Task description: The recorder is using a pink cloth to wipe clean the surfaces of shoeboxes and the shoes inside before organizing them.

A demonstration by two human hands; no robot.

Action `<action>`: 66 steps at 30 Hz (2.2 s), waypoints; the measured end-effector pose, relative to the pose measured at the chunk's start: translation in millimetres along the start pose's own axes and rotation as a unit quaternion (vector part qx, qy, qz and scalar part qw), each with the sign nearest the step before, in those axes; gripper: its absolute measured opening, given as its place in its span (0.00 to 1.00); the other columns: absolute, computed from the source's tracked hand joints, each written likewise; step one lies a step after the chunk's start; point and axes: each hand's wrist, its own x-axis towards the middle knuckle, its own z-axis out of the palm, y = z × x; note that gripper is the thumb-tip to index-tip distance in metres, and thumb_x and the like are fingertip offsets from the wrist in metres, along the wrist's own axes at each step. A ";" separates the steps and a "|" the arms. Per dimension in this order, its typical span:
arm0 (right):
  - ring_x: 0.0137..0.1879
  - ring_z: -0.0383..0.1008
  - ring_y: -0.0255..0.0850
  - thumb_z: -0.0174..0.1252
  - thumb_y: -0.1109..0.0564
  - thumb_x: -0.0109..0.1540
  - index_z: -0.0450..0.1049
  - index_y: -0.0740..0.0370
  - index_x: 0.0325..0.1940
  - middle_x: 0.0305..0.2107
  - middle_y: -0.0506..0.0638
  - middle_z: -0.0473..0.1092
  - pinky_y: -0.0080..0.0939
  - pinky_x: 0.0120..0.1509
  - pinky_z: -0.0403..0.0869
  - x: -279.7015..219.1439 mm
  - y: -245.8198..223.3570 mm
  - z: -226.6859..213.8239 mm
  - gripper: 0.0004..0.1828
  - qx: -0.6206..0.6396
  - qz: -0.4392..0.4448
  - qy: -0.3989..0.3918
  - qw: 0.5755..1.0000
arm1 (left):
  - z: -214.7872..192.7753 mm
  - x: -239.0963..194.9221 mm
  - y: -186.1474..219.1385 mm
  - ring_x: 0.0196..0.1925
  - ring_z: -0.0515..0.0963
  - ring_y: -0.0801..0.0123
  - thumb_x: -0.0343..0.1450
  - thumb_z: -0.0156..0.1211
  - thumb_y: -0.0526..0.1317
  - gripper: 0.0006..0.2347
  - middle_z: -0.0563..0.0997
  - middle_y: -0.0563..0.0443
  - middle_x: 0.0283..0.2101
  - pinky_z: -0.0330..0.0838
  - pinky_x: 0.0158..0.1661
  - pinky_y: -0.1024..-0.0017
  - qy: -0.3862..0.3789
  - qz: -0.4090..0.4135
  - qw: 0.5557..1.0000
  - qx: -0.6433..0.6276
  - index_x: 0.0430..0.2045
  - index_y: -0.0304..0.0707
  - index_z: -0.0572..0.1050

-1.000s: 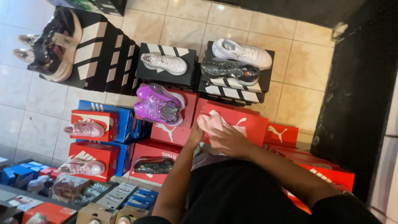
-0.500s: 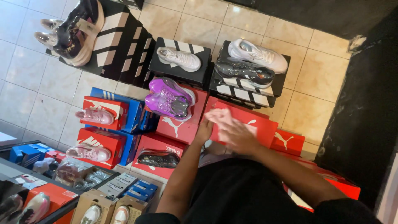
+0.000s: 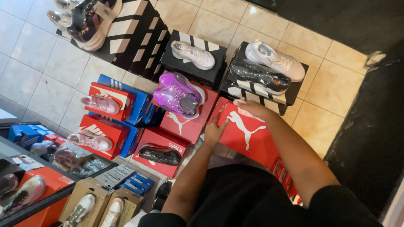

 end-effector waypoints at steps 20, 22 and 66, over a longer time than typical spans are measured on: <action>0.73 0.61 0.54 0.62 0.49 0.63 0.55 0.63 0.77 0.70 0.66 0.57 0.51 0.76 0.63 4.6 12.6 -9.1 0.41 0.011 -0.030 -0.002 0.999 | -10.2 -6.3 14.2 0.63 0.74 0.39 0.71 0.47 0.70 0.33 0.77 0.30 0.58 0.68 0.62 0.45 -0.023 0.011 0.999 0.041 0.66 0.52 0.67; 0.74 0.60 0.55 0.59 0.46 0.63 0.59 0.66 0.74 0.68 0.67 0.60 0.52 0.78 0.59 -68.9 -1.5 -20.0 0.39 -0.072 -0.028 0.047 0.996 | -12.2 -4.5 15.7 0.63 0.74 0.39 0.71 0.47 0.70 0.33 0.77 0.29 0.58 0.68 0.62 0.46 -0.021 0.014 0.999 0.043 0.66 0.52 0.67; 0.66 0.64 0.68 0.44 0.39 0.64 0.68 0.53 0.69 0.62 0.59 0.66 0.78 0.73 0.48 23.6 224.1 89.0 0.32 -0.567 -0.416 0.401 0.587 | 12.9 41.8 -29.4 0.61 0.76 0.41 0.79 0.28 0.63 0.29 0.79 0.29 0.53 0.68 0.61 0.49 -0.038 0.056 0.992 0.103 0.66 0.49 0.66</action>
